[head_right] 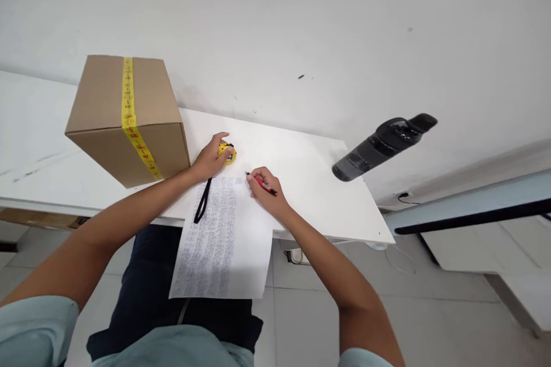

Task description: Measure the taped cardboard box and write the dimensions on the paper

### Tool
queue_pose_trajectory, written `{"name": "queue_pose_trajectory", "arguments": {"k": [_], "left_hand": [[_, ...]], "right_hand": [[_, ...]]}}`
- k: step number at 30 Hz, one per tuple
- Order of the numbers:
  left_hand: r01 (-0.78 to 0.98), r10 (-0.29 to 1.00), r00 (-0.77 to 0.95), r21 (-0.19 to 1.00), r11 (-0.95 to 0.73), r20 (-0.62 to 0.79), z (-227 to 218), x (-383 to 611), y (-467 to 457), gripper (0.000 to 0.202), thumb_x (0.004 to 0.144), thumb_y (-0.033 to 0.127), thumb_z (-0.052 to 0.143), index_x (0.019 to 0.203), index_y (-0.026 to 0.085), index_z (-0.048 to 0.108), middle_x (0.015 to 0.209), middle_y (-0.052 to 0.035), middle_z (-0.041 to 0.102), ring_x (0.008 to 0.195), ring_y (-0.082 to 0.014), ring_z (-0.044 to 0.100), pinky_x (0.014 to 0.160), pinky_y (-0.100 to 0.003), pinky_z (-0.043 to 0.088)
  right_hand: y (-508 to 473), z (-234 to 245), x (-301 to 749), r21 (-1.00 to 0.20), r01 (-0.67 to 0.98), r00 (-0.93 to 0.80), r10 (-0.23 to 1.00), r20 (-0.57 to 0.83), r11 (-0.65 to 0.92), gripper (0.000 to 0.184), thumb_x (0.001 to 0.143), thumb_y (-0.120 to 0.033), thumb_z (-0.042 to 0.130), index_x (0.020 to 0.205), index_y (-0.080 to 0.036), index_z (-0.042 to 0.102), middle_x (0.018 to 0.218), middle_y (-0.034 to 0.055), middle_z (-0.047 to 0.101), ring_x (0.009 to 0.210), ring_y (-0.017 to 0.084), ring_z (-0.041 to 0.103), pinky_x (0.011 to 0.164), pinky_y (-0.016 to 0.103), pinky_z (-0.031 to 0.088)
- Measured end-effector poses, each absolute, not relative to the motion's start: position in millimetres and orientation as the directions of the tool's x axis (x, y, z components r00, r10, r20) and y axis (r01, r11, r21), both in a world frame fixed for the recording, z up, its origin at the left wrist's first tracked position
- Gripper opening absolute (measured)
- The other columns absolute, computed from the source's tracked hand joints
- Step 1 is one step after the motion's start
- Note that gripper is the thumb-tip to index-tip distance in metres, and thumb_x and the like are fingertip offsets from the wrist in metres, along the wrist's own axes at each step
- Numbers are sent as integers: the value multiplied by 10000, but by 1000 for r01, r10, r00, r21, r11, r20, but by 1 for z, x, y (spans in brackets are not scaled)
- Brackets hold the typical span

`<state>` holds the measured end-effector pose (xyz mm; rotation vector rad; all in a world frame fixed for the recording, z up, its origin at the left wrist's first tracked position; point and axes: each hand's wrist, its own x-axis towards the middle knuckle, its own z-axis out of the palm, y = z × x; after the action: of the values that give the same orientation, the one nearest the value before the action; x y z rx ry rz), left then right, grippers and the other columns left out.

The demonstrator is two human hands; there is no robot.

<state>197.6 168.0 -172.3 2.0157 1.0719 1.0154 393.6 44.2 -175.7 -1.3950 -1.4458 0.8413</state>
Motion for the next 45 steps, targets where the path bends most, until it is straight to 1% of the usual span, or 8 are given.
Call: {"name": "queue_pose_trajectory", "arguments": {"k": [4,8,11,15,23,31,36,45], "left_hand": [[377,855,414,795,-474,313,-175,197,165,579,947,473,546,1469,244,444,1255,-81,638,1079,-234,627,1029,-395,479],[378,835,478,794,-476,274,-173,196,162,605,951,508,535,1485,250,414,1259,-82,634,1032,-222,644,987,-390,501],[353,821,508,805,-476,262,-172,195,162,609,963,521,508,1491,247,375,1236,-80,629,990,-210,650,922,-374,516],[342,812,522,809,-478,260,-171,194,163,595,971,524,496,1478,240,374,1201,-77,628,951,-206,644,877,-370,517],[312,767,525,756,-576,368,-170,196,159,452,973,422,542,1376,223,495,1260,-82,631,1101,-221,633,984,-382,509],[338,743,552,714,-613,378,-167,195,157,487,921,359,614,1385,257,507,1267,-54,630,1100,-215,641,978,-382,523],[308,709,568,691,-654,419,-168,195,158,452,918,384,623,1350,272,549,1393,-68,551,1271,-237,578,1055,-385,502],[338,733,572,708,-620,368,-173,195,161,659,856,423,670,1453,278,433,1490,-91,462,1363,-293,519,1102,-448,478]], "right_hand": [[62,-174,390,-979,193,90,992,88,70,272,852,-518,669,857,-266,566,520,-85,468,489,131,423,526,267,348],[70,-181,383,-993,118,-7,1000,11,12,408,883,-640,565,779,-247,607,449,-71,419,417,127,357,472,282,280],[65,-181,380,-985,172,31,999,26,20,527,883,-711,584,681,-226,625,460,-52,425,435,119,361,479,291,280],[61,-178,380,-961,274,84,995,53,28,562,856,-731,640,623,-222,587,518,-33,495,488,118,403,514,294,322],[63,-172,381,-941,339,59,998,3,-18,500,868,-650,652,612,-224,600,528,-26,511,517,135,432,523,300,331],[61,-172,380,-948,318,65,998,3,-18,488,864,-650,652,634,-220,633,519,-35,494,508,133,416,528,304,321],[61,-171,381,-939,343,120,991,56,11,519,849,-686,655,616,-222,635,528,-27,501,538,144,440,555,310,339],[61,-170,382,-930,366,97,993,62,22,511,863,-677,641,643,-217,670,520,-28,483,546,151,442,567,315,351]]}}
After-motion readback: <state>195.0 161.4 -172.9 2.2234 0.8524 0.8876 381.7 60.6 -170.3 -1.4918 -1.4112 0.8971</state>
